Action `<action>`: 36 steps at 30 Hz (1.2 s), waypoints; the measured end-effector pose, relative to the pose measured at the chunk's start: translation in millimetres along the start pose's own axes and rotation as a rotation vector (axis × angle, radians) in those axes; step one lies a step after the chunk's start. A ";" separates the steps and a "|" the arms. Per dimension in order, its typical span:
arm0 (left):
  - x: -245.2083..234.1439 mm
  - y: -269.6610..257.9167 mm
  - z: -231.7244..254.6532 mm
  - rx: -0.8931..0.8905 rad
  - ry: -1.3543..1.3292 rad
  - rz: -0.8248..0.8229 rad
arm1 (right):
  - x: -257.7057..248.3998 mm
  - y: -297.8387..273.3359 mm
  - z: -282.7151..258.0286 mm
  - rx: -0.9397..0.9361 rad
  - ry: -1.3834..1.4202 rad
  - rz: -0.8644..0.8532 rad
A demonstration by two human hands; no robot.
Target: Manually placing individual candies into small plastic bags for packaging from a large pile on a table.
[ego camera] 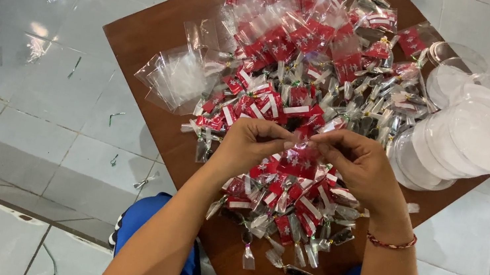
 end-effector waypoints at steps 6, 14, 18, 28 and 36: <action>2.3 -2.1 -3.4 0.035 0.022 -0.011 | -2.0 0.2 12.8 0.027 -0.011 0.009; -3.0 2.6 -7.4 0.030 0.049 0.007 | -1.5 2.9 13.8 0.026 -0.026 -0.005; -2.8 2.9 -8.6 0.028 0.040 0.020 | -4.2 6.1 23.2 -0.009 -0.033 -0.066; -7.2 5.1 -13.5 0.044 -0.031 0.033 | -5.7 7.0 27.4 -0.012 -0.066 -0.045; -9.8 -0.6 -20.3 0.033 -0.001 0.009 | -4.6 6.9 26.7 0.074 -0.066 -0.042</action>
Point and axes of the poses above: each hand's wrist, its own y-axis towards the middle knuckle, its own x-axis out of the palm, z = x × y, the point moved 4 cm from there along y, towards the middle knuckle, and after that the axes turned 5 degrees about -y, right-handed, at the moved point
